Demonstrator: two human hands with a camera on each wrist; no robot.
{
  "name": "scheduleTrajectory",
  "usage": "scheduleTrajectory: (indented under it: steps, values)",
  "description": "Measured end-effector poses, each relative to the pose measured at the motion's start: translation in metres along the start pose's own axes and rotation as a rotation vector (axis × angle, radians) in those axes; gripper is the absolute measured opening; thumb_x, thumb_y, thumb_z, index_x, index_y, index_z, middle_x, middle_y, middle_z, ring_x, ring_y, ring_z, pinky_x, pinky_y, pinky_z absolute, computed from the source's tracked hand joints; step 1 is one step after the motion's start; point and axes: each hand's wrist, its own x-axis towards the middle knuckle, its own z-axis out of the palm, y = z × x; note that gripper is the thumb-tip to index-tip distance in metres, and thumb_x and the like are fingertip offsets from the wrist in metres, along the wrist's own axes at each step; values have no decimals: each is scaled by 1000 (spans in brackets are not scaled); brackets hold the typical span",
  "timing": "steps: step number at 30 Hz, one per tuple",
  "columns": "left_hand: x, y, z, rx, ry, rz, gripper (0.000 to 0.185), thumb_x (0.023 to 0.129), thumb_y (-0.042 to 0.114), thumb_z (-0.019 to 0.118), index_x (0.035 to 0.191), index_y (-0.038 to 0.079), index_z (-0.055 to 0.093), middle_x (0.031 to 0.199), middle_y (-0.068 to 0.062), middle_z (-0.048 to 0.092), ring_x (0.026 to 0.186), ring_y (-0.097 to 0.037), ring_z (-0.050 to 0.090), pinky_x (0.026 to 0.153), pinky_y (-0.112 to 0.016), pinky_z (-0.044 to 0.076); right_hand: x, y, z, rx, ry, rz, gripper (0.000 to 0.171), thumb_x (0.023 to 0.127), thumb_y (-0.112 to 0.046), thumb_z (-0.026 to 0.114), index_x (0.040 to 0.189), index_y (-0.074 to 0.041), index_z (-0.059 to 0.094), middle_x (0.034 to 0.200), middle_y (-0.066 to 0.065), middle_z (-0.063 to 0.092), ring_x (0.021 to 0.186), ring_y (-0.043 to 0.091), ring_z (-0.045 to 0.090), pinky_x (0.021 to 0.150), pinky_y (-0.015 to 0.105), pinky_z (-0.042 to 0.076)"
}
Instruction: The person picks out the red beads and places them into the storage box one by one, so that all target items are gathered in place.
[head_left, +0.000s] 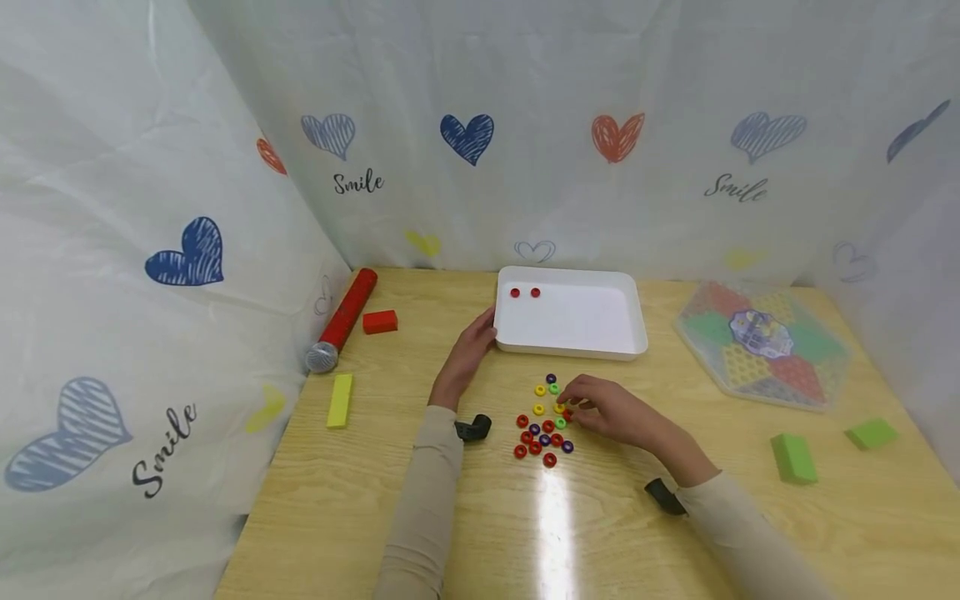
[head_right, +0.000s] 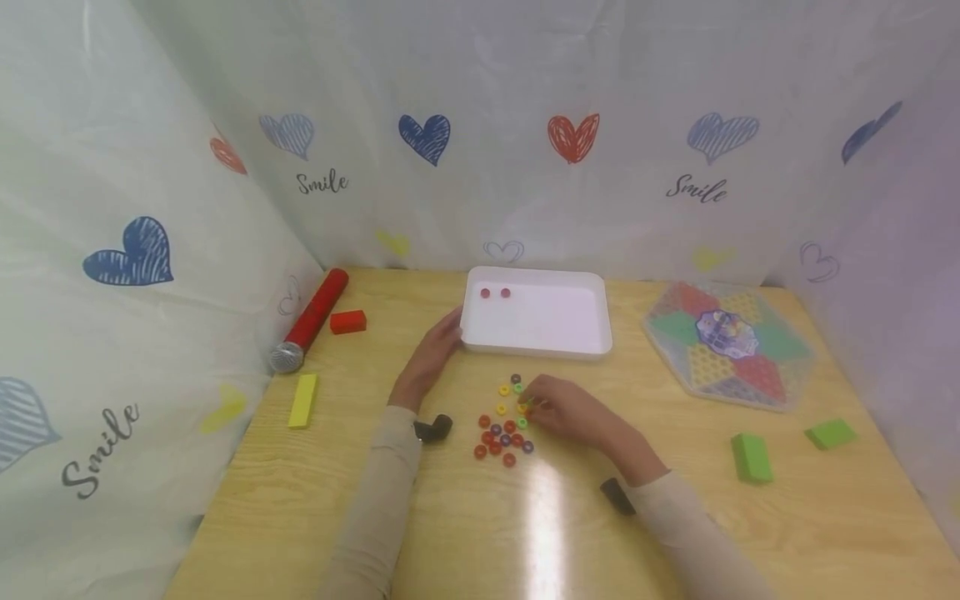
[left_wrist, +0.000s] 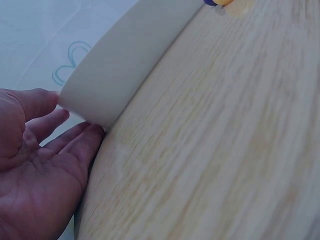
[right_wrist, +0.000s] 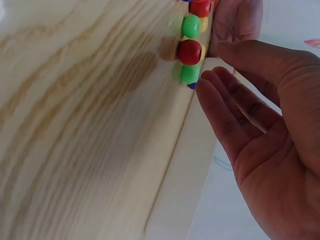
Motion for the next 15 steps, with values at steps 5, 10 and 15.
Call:
scheduleTrajectory:
  steps: [5, 10, 15]
  values:
    - [-1, 2, 0, 9, -3, -5, 48, 104, 16, 43, 151, 22, 34, 156, 3, 31, 141, -9, 30, 115, -32, 31, -1, 2, 5, -4, 7, -27, 23, 90, -3, 65, 113, -6, 66, 107, 3, 63, 97, 17, 63, 83, 32, 56]
    - [-2, 2, 0, 4, -9, -1, 48, 104, 16, 43, 151, 23, 33, 156, 4, 31, 141, -9, 30, 116, -32, 31, -1, 3, 10, -20, 10, -37, 22, 90, -3, 66, 111, -6, 67, 105, 3, 63, 95, 16, 63, 82, 30, 56]
    - [0, 1, 0, -9, -12, 2, 48, 104, 16, 42, 151, 23, 33, 156, 3, 31, 141, -10, 30, 116, -34, 30, -2, 5, 13, -18, 16, -39, 20, 89, -2, 66, 108, -5, 67, 103, 1, 63, 94, 15, 63, 81, 28, 57]
